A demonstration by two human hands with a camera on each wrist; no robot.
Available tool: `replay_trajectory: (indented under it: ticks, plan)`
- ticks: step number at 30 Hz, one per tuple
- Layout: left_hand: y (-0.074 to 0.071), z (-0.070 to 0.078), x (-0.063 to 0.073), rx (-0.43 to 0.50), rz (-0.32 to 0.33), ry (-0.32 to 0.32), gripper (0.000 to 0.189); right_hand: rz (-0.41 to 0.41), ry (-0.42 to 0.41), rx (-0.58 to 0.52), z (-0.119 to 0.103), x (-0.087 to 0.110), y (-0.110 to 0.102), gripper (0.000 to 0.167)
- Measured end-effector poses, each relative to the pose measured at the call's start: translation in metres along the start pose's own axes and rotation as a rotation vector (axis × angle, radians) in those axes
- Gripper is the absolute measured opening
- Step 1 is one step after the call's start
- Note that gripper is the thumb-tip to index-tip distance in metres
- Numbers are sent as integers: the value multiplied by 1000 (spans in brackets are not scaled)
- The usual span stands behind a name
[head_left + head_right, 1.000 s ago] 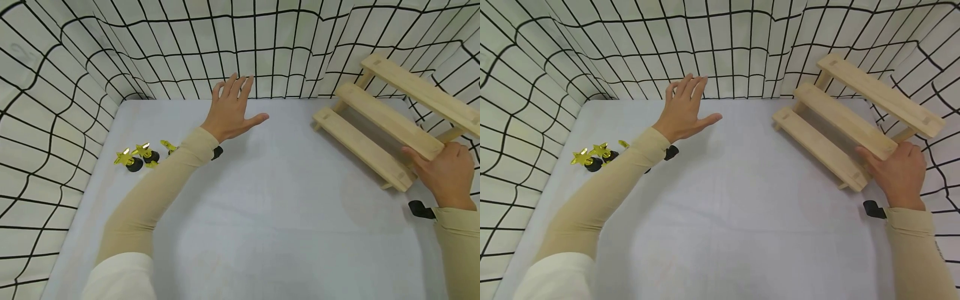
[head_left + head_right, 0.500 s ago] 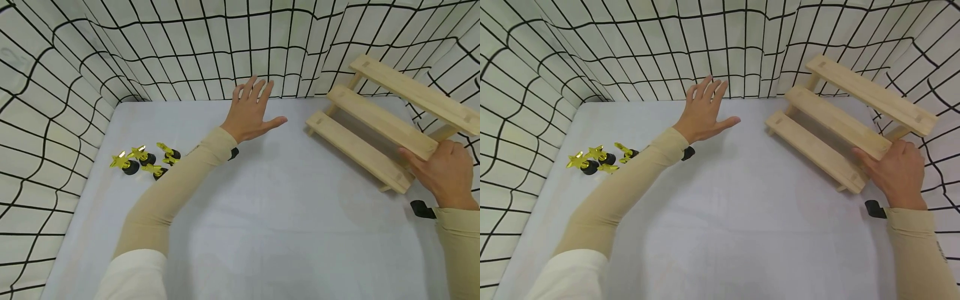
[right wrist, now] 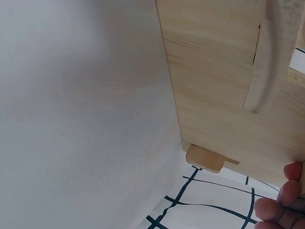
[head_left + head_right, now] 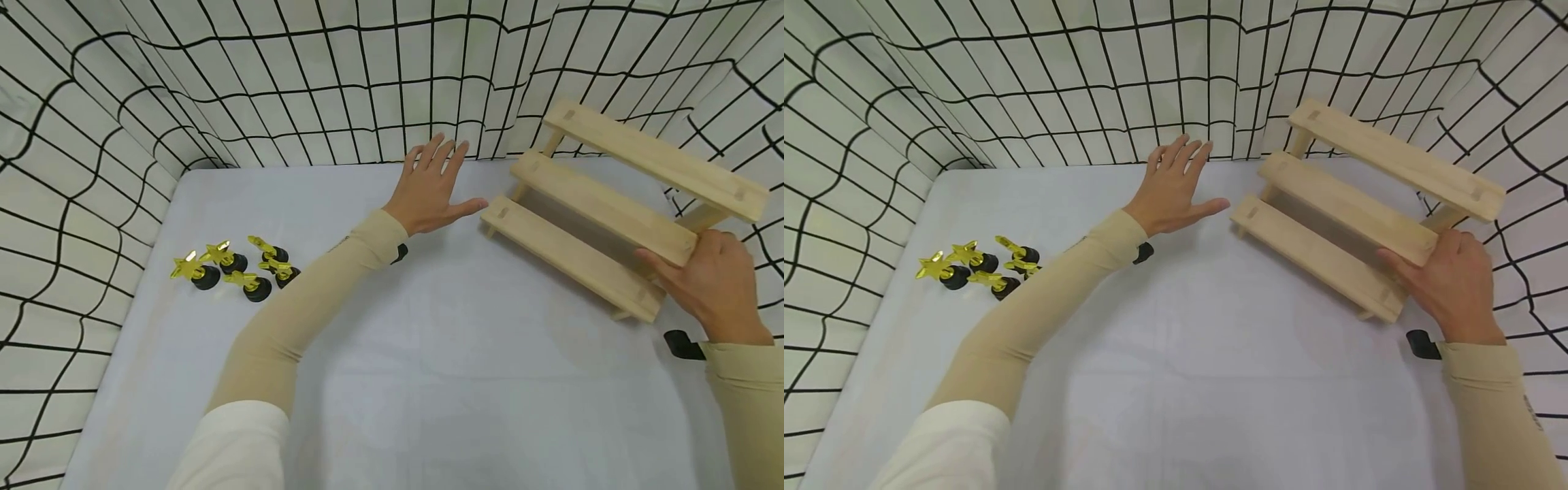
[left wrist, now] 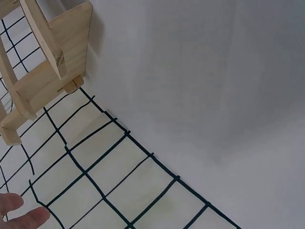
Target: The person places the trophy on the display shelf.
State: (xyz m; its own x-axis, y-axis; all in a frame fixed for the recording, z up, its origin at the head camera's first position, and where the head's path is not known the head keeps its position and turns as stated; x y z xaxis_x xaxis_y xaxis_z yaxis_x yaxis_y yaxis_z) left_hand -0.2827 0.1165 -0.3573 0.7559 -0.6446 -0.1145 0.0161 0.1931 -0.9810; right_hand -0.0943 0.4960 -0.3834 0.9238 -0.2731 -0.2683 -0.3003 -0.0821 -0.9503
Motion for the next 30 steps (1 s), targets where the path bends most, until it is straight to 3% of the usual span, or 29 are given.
replay_trajectory:
  ticks: [9,15,19,25,30]
  plan:
    - [8,16,-12,-7,-14,25,102,-4,-70,-44,-11,1,1,87]
    - [18,32,-22,9,-31,55,103,-3,-92,-29,-10,5,2,94]
    - [22,40,-26,-1,-35,62,104,-19,-133,-47,-14,3,4,87]
    - [28,52,-29,-11,-58,94,107,24,-184,-84,-22,8,1,81]
    - [30,60,-29,-45,-42,143,108,90,-265,-90,-26,13,-2,92]
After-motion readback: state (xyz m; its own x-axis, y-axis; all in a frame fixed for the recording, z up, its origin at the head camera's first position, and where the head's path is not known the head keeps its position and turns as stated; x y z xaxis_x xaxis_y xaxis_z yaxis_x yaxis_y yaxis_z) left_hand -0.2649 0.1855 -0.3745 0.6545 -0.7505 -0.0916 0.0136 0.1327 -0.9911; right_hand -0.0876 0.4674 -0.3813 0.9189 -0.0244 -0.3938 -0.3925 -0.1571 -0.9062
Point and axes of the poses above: each hand's wrist, its own x-axis away from the middle knuckle, its own y-axis out of the palm, z = x × y, the point moved 6 cm from there along -x, towards the middle knuckle, and after that the axes turned 3 degrees about x, right-handed, at the moved point
